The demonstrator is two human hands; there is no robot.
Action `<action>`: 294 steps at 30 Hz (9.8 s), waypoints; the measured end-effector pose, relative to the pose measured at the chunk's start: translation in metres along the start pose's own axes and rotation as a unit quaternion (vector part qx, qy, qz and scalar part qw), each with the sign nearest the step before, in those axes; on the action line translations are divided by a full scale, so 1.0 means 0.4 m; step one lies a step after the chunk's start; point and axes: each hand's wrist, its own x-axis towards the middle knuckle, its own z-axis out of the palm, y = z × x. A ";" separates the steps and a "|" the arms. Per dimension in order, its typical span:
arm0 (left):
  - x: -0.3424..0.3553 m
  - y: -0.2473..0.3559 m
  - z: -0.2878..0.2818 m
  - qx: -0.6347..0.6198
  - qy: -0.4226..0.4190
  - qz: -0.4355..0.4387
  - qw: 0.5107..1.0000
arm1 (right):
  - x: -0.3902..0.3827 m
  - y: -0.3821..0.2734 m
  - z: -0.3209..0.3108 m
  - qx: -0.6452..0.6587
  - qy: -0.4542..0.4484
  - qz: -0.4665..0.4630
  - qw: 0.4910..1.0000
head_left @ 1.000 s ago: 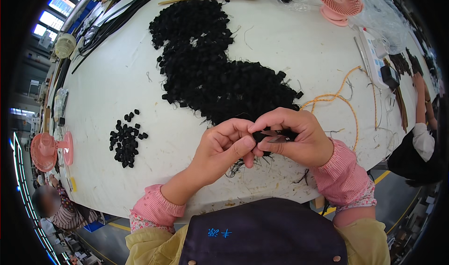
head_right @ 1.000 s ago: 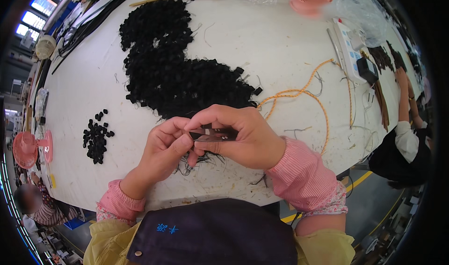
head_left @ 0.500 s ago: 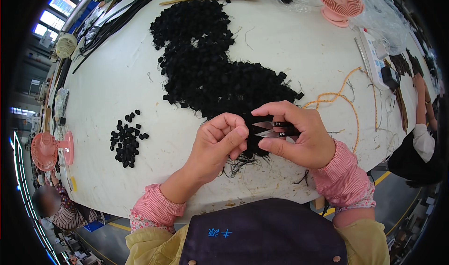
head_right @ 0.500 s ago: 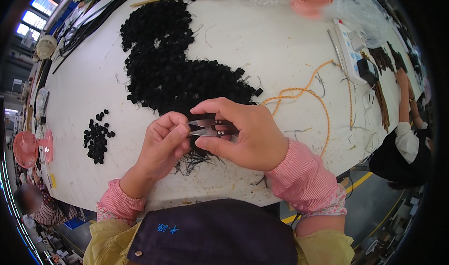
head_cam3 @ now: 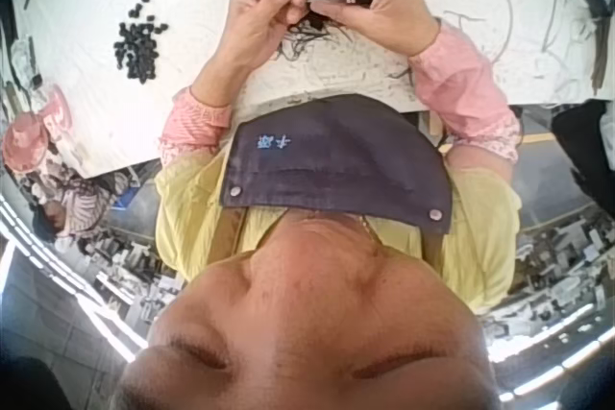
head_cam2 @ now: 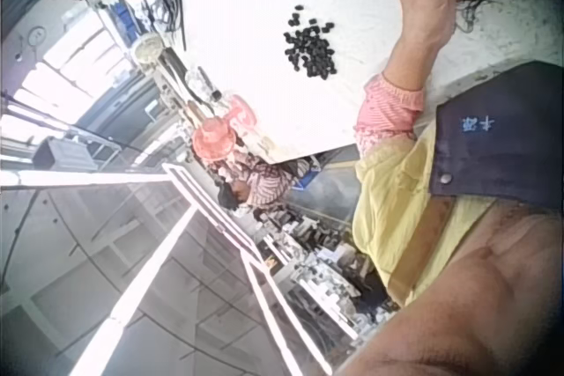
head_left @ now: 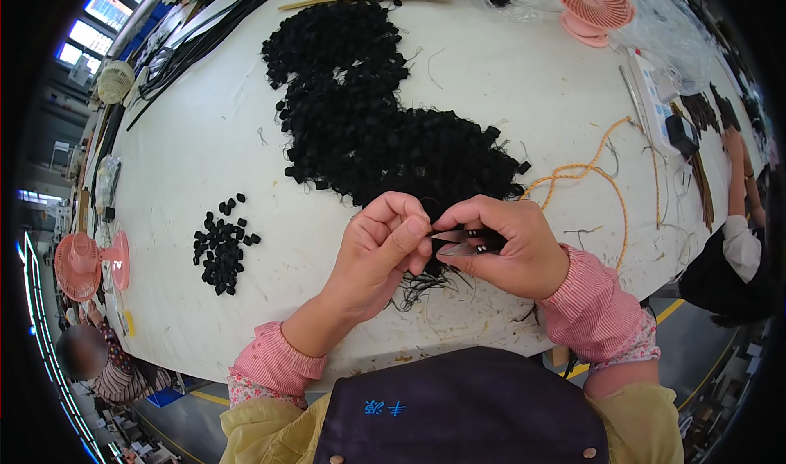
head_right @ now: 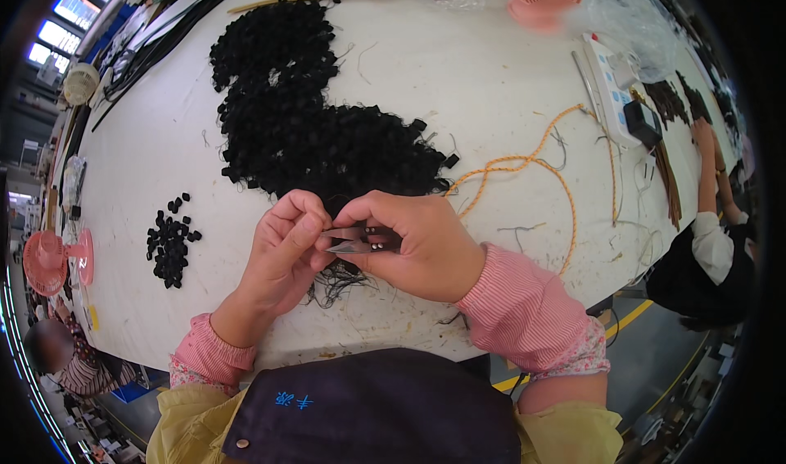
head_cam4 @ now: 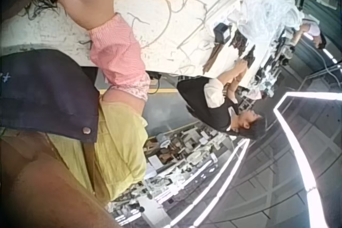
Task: The person trims excess threads or material from small black leather components using hand snips.
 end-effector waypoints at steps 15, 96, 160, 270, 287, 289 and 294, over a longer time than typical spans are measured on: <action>-0.004 -0.003 0.011 0.045 -0.051 -0.037 0.997 | -0.001 0.022 -0.004 -0.232 0.134 -0.208 0.941; -0.037 0.064 -0.018 0.435 0.097 0.227 0.866 | 0.005 -0.043 -0.049 -0.195 -0.006 0.037 0.980; -0.016 -0.037 0.011 0.272 0.025 0.158 0.949 | 0.000 -0.020 -0.003 -0.067 -0.004 -0.021 0.998; -0.001 -0.051 0.001 0.255 -0.011 0.176 0.951 | -0.009 0.001 0.015 -0.116 0.024 -0.090 0.989; -0.001 -0.053 0.003 0.286 0.045 0.220 0.932 | 0.005 -0.019 -0.007 -0.113 0.050 -0.081 0.989; 0.002 -0.052 0.001 0.278 0.036 0.220 0.935 | 0.005 -0.018 -0.022 -0.125 0.057 -0.059 0.989; 0.000 -0.052 -0.009 0.285 0.004 0.209 0.936 | 0.007 -0.018 -0.027 -0.177 0.064 -0.085 0.978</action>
